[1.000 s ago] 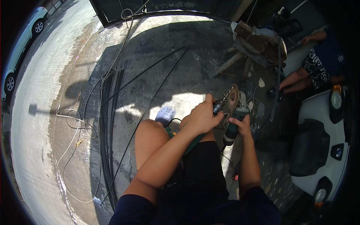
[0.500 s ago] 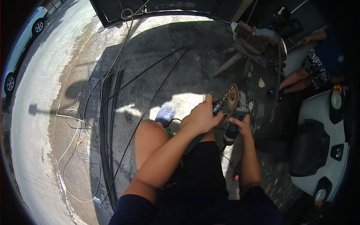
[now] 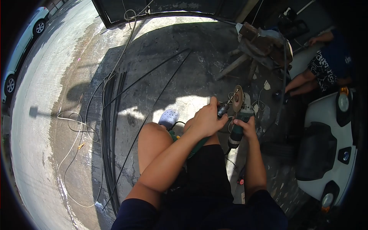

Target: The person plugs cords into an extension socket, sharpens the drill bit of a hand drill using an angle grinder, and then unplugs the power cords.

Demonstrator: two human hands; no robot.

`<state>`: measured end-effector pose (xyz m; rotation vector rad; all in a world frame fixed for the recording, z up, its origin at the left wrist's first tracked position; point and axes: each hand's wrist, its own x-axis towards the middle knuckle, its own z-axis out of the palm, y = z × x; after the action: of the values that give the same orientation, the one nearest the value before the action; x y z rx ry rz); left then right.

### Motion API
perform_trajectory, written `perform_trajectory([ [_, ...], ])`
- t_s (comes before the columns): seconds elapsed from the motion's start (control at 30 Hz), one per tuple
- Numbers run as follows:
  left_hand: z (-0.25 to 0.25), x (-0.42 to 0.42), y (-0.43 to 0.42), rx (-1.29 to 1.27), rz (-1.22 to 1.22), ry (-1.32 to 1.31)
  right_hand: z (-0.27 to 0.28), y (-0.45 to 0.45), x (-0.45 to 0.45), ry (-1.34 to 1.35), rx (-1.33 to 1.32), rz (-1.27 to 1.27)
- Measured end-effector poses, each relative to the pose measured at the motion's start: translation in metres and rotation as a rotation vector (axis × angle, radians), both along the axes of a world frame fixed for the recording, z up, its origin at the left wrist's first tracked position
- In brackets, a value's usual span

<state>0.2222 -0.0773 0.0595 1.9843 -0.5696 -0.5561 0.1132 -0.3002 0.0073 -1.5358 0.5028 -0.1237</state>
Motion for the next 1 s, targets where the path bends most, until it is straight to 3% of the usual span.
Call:
perform_trajectory([
  [0.27,-0.009,0.001,-0.002,-0.047,0.029,-0.013,-0.008,-0.008,0.010,0.030,0.032,0.044],
  [0.47,-0.002,0.002,0.003,-0.053,0.180,0.011,-0.029,-0.010,-0.005,0.040,0.118,-0.058],
  [0.63,-0.001,0.006,0.010,-0.052,0.058,0.055,-0.032,-0.008,-0.023,-0.030,0.087,-0.111],
  [0.87,-0.009,0.011,0.009,-0.254,-0.194,0.421,-0.033,-0.008,-0.044,-0.058,0.054,-0.181],
  [1.0,-0.010,0.007,0.000,-0.342,-0.160,0.441,-0.037,-0.016,-0.055,-0.017,0.043,-0.151],
])
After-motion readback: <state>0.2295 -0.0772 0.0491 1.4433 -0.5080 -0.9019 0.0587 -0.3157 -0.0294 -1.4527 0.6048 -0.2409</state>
